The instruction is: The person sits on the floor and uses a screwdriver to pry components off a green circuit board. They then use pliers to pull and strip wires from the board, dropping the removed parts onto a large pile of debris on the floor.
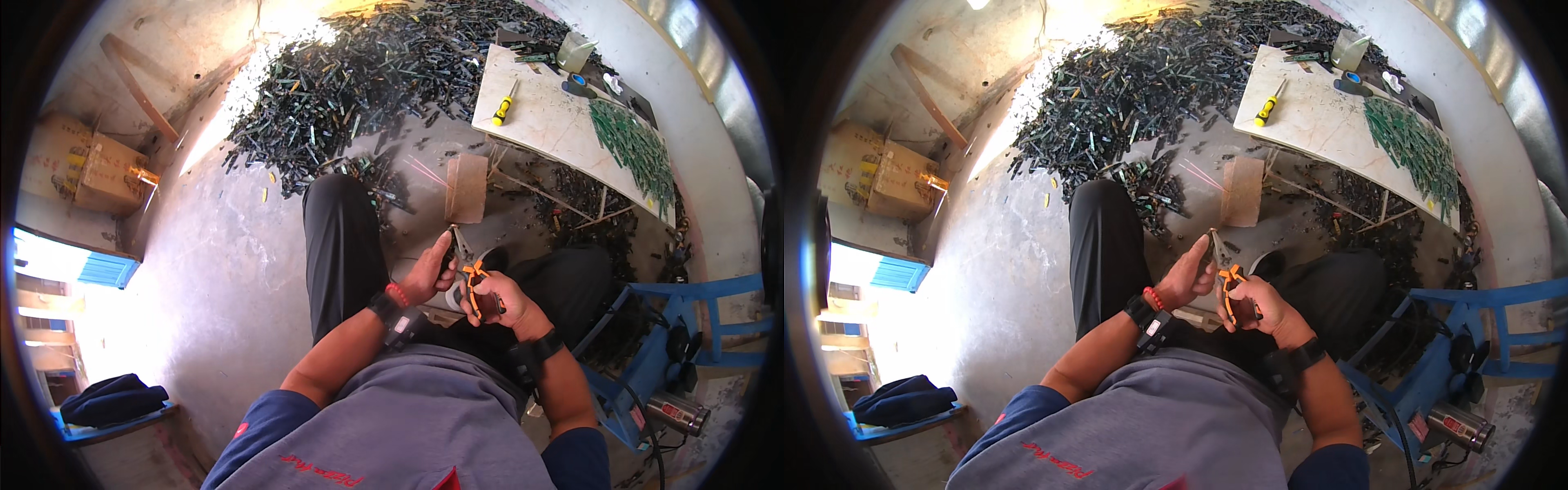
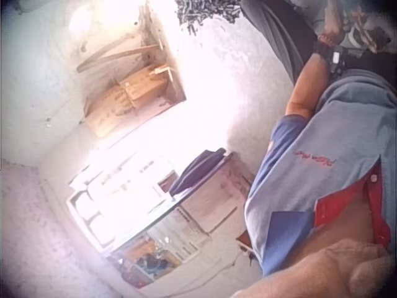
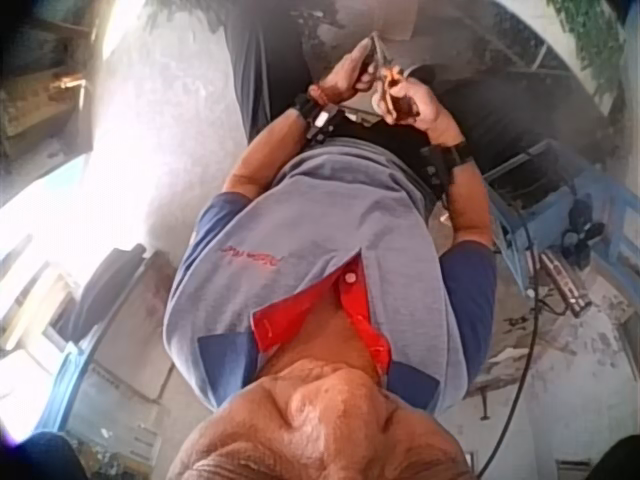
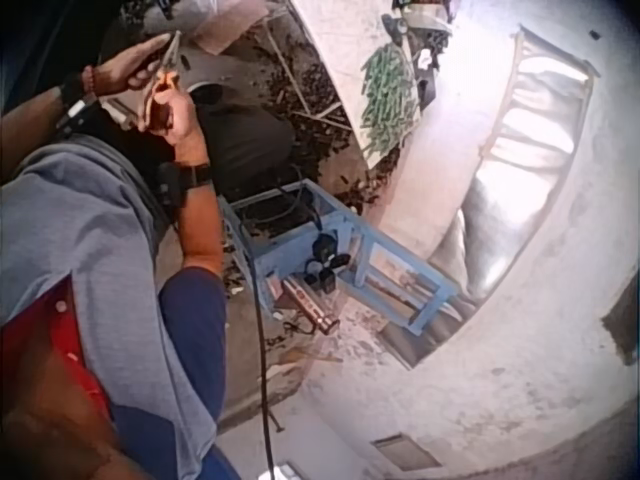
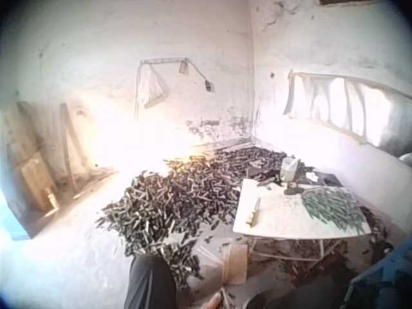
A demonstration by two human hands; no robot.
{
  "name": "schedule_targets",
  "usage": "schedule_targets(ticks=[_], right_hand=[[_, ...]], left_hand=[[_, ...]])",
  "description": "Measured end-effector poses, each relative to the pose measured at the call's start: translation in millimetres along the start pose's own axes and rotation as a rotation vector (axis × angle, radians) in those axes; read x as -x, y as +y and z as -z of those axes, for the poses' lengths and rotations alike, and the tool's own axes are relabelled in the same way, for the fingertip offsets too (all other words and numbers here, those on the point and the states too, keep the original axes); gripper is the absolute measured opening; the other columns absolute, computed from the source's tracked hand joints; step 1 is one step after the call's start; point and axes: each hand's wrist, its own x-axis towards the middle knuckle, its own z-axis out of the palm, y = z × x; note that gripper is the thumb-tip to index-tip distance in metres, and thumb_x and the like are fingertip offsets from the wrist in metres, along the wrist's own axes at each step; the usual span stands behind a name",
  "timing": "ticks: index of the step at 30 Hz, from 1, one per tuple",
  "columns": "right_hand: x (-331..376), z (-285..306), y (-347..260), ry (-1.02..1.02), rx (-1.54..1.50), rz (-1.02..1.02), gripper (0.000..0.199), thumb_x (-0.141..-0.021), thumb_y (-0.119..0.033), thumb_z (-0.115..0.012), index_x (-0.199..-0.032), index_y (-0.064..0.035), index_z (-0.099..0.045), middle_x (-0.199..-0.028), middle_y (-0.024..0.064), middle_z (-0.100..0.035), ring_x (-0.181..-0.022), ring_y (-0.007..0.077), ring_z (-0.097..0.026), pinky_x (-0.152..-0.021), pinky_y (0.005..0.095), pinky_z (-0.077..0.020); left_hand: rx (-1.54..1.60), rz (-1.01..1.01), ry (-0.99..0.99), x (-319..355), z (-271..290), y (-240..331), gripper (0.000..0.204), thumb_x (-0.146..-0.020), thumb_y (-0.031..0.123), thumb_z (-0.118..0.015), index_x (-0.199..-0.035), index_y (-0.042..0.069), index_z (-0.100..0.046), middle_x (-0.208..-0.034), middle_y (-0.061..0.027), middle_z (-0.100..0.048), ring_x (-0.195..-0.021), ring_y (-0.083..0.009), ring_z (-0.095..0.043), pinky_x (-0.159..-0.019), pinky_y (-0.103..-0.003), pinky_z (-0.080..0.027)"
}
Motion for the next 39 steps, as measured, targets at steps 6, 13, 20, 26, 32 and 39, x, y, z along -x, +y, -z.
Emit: schedule_targets(ticks=[6, 13, 20, 26, 32, 39], right_hand=[[2, 3, 1, 0.126, 0.343, -0.003, 0.022, -0.076, -0.014, -0.052, -0.092, 0.0016, -0.055, -0.073, 0.0090, -0.062, -0.055, 0.0146, -0.059, -0.037, 0.0218, -0.0354], [5, -1, 7, 0.089, 0.273, 0.053, 0.025, -0.078, -0.014, -0.052, -0.098, 0.0016, -0.055, -0.084, 0.0112, -0.065, -0.063, 0.0160, -0.062, -0.043, 0.0241, -0.0460], [7, -1, 2, -0.011, 0.226, 0.059, 0.029, -0.079, -0.014, -0.049, -0.102, 0.0021, -0.054, -0.086, 0.0157, -0.066, -0.075, 0.0260, -0.068, -0.044, 0.0261, -0.0486], [10, -2, 2, -0.058, 0.136, 0.058, 0.030, -0.078, -0.015, -0.049, -0.102, 0.0023, -0.054, -0.085, 0.0158, -0.065, -0.071, 0.0258, -0.067, -0.043, 0.0262, -0.0486], [11, 1, -4, -0.116, -0.079, 0.073, 0.033, -0.076, -0.016, -0.049, -0.103, 0.0032, -0.054, -0.084, 0.0179, -0.063, -0.067, 0.0271, -0.066, -0.040, 0.0267, -0.0476], [19, -1, 0, -0.086, 0.041, 0.065, 0.034, -0.074, -0.013, -0.050, -0.104, 0.0022, -0.054, -0.087, 0.0179, -0.064, -0.074, 0.0286, -0.068, -0.039, 0.0246, -0.0460]], left_hand=[[0.158, 0.093, -0.098, 1, 5, 2, 0.054, -0.094, 0.059, -0.040, -0.069, 0.012, -0.043, -0.057, 0.0033, -0.032, -0.044, -0.0076, -0.024, -0.041, -0.022, -0.018], [0.141, 0.105, -0.155, -1, 9, 1, 0.054, -0.094, 0.059, -0.039, -0.068, 0.012, -0.044, -0.055, 0.0038, -0.029, -0.043, -0.0084, -0.022, -0.041, -0.023, -0.017], [0.111, 0.106, -0.151, 0, 8, 2, 0.055, -0.095, 0.059, -0.037, -0.067, 0.012, -0.044, -0.053, 0.0035, -0.028, -0.041, -0.0092, -0.021, -0.041, -0.024, -0.016], [0.103, 0.111, -0.059, 5, 1, 7, 0.055, -0.095, 0.057, -0.040, -0.066, 0.010, -0.044, -0.053, 0.0028, -0.029, -0.042, -0.0080, -0.022, -0.040, -0.023, -0.017], [-0.262, 0.018, -0.133, 6, -1, -4, 0.052, -0.097, 0.053, -0.038, -0.069, 0.010, -0.047, -0.052, 0.0053, -0.032, -0.041, -0.0058, -0.020, -0.039, -0.024, -0.012], [-0.003, 0.057, -0.096, 8, -1, 4, 0.054, -0.096, 0.055, -0.040, -0.067, 0.010, -0.045, -0.051, 0.0046, -0.030, -0.040, -0.0070, -0.021, -0.039, -0.023, -0.014]])
